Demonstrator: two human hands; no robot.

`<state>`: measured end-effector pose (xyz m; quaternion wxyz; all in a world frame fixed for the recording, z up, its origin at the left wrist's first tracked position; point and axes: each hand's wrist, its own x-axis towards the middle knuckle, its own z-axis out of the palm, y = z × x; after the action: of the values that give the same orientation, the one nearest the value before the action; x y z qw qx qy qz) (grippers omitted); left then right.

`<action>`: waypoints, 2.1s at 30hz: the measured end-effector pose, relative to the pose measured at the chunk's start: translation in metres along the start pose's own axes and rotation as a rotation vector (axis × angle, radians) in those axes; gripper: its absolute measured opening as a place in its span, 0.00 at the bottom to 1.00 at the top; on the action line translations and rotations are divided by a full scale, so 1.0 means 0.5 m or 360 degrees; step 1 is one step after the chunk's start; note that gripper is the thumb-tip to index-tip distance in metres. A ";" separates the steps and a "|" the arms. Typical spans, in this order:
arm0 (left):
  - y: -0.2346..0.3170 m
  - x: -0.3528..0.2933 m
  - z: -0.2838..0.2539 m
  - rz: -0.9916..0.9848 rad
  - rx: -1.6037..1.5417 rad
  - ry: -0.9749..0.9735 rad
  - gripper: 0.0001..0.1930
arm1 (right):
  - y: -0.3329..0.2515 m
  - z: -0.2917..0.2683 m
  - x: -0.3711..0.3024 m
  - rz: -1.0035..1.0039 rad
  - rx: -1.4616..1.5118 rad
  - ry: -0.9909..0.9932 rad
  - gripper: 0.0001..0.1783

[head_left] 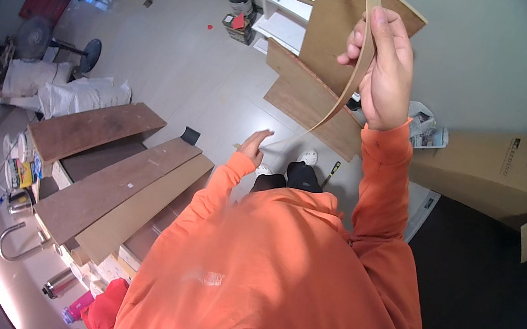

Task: The person kneels on the floor and fits a thin wooden strip along the edge of a larger wooden panel. They use a hammer to tap the strip into place and adjust its alignment. The person then retrieves another strip and repeats the fitting process on a different edge.

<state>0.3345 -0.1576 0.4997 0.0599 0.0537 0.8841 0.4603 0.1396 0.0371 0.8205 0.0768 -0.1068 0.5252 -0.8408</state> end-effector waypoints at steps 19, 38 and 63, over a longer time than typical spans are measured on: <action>0.471 0.257 -0.142 0.0186 -0.1384 0.0416 0.10 | 0.018 -0.079 0.087 0.0243 -0.0471 -0.0681 0.19; 0.248 0.011 -0.272 -0.0341 -0.2143 0.1717 0.10 | 0.312 -0.006 -0.201 0.1144 0.1050 0.0199 0.19; 0.051 0.025 -0.734 0.0200 -0.2165 0.1500 0.26 | 0.361 0.281 -0.164 0.0256 -0.1605 -0.1003 0.19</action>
<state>0.2663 -0.4378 0.7288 -0.3232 -0.1435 0.3407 0.8712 0.2585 -0.1440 0.7098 0.2321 -0.3342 0.8176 -0.4073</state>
